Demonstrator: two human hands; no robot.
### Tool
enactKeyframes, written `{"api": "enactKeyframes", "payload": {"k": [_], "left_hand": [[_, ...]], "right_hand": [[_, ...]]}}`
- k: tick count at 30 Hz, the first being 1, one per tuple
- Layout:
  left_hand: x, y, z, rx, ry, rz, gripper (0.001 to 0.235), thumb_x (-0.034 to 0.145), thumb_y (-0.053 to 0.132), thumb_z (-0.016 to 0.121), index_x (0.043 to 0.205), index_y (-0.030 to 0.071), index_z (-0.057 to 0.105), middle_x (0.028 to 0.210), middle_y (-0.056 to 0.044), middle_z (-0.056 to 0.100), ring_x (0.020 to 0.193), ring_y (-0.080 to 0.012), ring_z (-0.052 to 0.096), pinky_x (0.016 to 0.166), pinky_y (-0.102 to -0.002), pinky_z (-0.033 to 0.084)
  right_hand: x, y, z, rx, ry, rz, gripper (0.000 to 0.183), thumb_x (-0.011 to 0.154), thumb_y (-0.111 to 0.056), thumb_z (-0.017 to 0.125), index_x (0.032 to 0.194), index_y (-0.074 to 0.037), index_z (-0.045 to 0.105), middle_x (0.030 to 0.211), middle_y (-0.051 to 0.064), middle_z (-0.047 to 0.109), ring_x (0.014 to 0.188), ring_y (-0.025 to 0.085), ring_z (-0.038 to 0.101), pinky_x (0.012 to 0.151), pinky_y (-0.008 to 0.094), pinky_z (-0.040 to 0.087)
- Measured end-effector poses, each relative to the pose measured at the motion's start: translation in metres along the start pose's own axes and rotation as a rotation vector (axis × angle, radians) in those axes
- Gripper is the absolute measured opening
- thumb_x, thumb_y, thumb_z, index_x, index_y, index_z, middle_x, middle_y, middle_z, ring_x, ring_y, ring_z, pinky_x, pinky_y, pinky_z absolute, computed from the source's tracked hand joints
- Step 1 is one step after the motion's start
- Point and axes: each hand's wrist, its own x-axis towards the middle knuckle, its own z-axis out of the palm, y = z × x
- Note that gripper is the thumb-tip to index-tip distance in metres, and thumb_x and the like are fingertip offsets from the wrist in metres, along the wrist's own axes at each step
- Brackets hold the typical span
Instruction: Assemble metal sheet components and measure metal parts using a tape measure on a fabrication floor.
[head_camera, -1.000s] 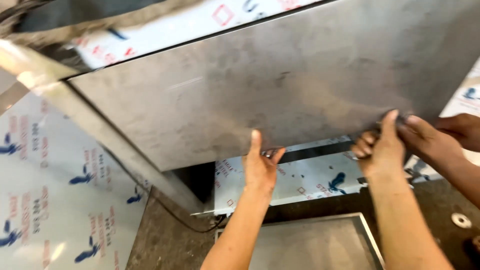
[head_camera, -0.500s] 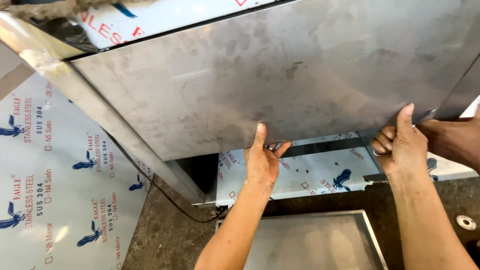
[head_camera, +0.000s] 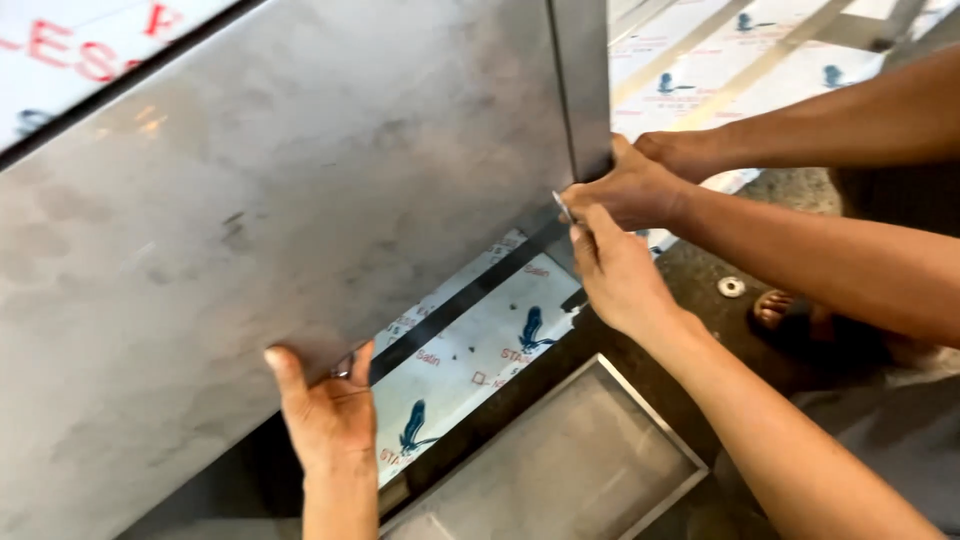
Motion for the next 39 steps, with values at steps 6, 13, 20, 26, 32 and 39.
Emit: {"api": "enactKeyframes", "payload": {"k": [6, 13, 20, 26, 32, 39], "left_hand": [[-0.006, 0.004, 0.01, 0.094, -0.059, 0.063, 0.094, 0.074, 0.06, 0.084, 0.147, 0.01, 0.05, 0.147, -0.007, 0.058, 0.129, -0.0284, 0.062, 0.097, -0.044, 0.063], [-0.008, 0.004, 0.01, 0.146, -0.017, 0.089, 0.102, 0.07, 0.062, 0.088, 0.148, 0.008, 0.05, 0.149, -0.008, 0.056, 0.132, -0.0283, 0.061, 0.101, -0.045, 0.058], [-0.012, 0.003, 0.017, 0.205, -0.012, 0.112, 0.104, 0.07, 0.064, 0.087, 0.15, 0.01, 0.047, 0.151, -0.006, 0.054, 0.134, -0.0274, 0.059, 0.101, -0.046, 0.059], [-0.01, 0.003, 0.017, 0.183, -0.017, 0.107, 0.103, 0.072, 0.066, 0.084, 0.15, 0.008, 0.047, 0.151, -0.009, 0.056, 0.132, -0.0302, 0.06, 0.1, -0.044, 0.062], [-0.011, 0.003, 0.017, 0.188, -0.011, 0.095, 0.106, 0.068, 0.064, 0.088, 0.149, 0.009, 0.047, 0.151, -0.006, 0.053, 0.135, -0.0281, 0.058, 0.101, -0.044, 0.058], [-0.01, 0.004, 0.016, 0.189, 0.04, 0.081, 0.109, 0.066, 0.064, 0.088, 0.149, 0.006, 0.047, 0.151, -0.009, 0.054, 0.135, -0.0293, 0.059, 0.101, -0.044, 0.058]], "right_hand": [[0.031, 0.013, -0.06, -0.599, 0.333, -0.696, 0.03, 0.095, -0.011, 0.061, 0.124, -0.008, 0.068, 0.111, 0.019, 0.072, 0.098, 0.038, 0.071, 0.081, 0.047, 0.055], [0.072, 0.035, -0.054, -0.716, 0.031, -0.302, 0.023, 0.1, -0.028, 0.065, 0.116, -0.018, 0.077, 0.092, 0.017, 0.073, 0.084, 0.036, 0.071, 0.074, 0.05, 0.054], [0.082, 0.055, -0.051, -0.633, 0.147, -0.678, 0.021, 0.093, -0.017, 0.067, 0.106, -0.016, 0.083, 0.085, 0.015, 0.073, 0.084, 0.035, 0.07, 0.074, 0.05, 0.053], [0.089, 0.063, -0.051, -0.558, 0.143, -0.744, 0.019, 0.096, -0.02, 0.068, 0.109, -0.015, 0.081, 0.092, 0.015, 0.074, 0.087, 0.034, 0.07, 0.078, 0.047, 0.054], [0.082, 0.059, -0.049, -0.535, 0.114, -0.643, 0.018, 0.095, -0.021, 0.068, 0.107, -0.017, 0.082, 0.091, 0.012, 0.074, 0.086, 0.032, 0.07, 0.078, 0.047, 0.054], [0.08, 0.06, -0.047, -0.484, 0.171, -0.683, 0.013, 0.092, -0.017, 0.074, 0.102, -0.014, 0.082, 0.093, 0.009, 0.075, 0.086, 0.028, 0.07, 0.079, 0.046, 0.051]]}}
